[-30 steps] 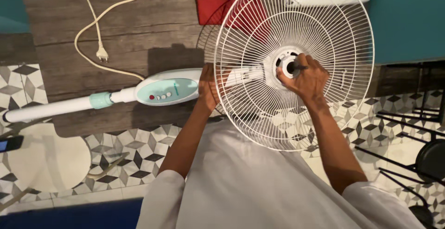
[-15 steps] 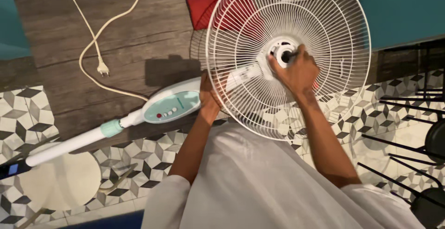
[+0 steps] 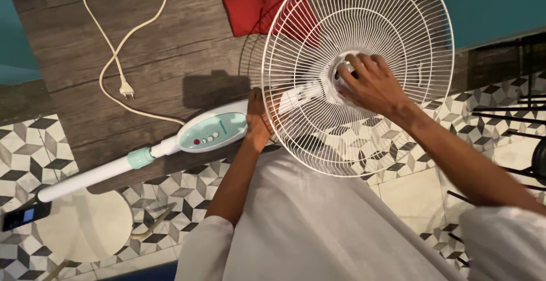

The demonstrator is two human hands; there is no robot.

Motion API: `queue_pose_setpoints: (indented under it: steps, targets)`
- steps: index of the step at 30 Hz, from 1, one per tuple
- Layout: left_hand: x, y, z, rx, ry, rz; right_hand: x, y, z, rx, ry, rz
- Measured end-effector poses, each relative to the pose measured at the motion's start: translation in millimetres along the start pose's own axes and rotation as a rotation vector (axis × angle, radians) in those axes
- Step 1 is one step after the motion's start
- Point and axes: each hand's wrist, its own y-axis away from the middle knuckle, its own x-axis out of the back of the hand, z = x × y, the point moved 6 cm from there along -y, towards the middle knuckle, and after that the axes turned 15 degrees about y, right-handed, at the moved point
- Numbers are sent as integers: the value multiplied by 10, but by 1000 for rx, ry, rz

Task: The person assembles a standing fan by attaching the front grille, securing the central hub, and mounting the fan head onto the stand. They then adjust the fan's angle on the stand.

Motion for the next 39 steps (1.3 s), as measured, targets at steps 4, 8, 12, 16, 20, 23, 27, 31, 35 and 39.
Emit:
queue_pose_setpoints:
  steps: [4,8,12,16,20,23,27,31,35,39]
  targets:
    - [-120,-90,-63,87,-70,-87,-34,55,337,-389,-670,-295]
    - [-118,-29,-120,42,-6,5,29,349,509,-595,-635,-100]
    - [-231,-49,-243,81,0,-64,-354,897,384,-761,-459,-104]
    - [-325,-38,-373,128,-7,-96,-601,1887,581,-1280,-307,65]
    - [-284,28,-400,139,-19,-89,-826,2381,588,-1523,-936,155]
    - [-102,113,-395,156,-15,-67,-884,2166,394,-1423,-1440,233]
    - [528,338,-314,253,44,30,-686,2022,395,-1442,-1322,233]
    - [1388,334,72,332,231,223,-550,1897,498,-1411,-1287,294]
    - [1541,-49,887,143,528,298,-613,1915,539,-1495,-1237,185]
    - [915,-964,1630,-457,315,115,-559,1895,560,-1431,-1199,209]
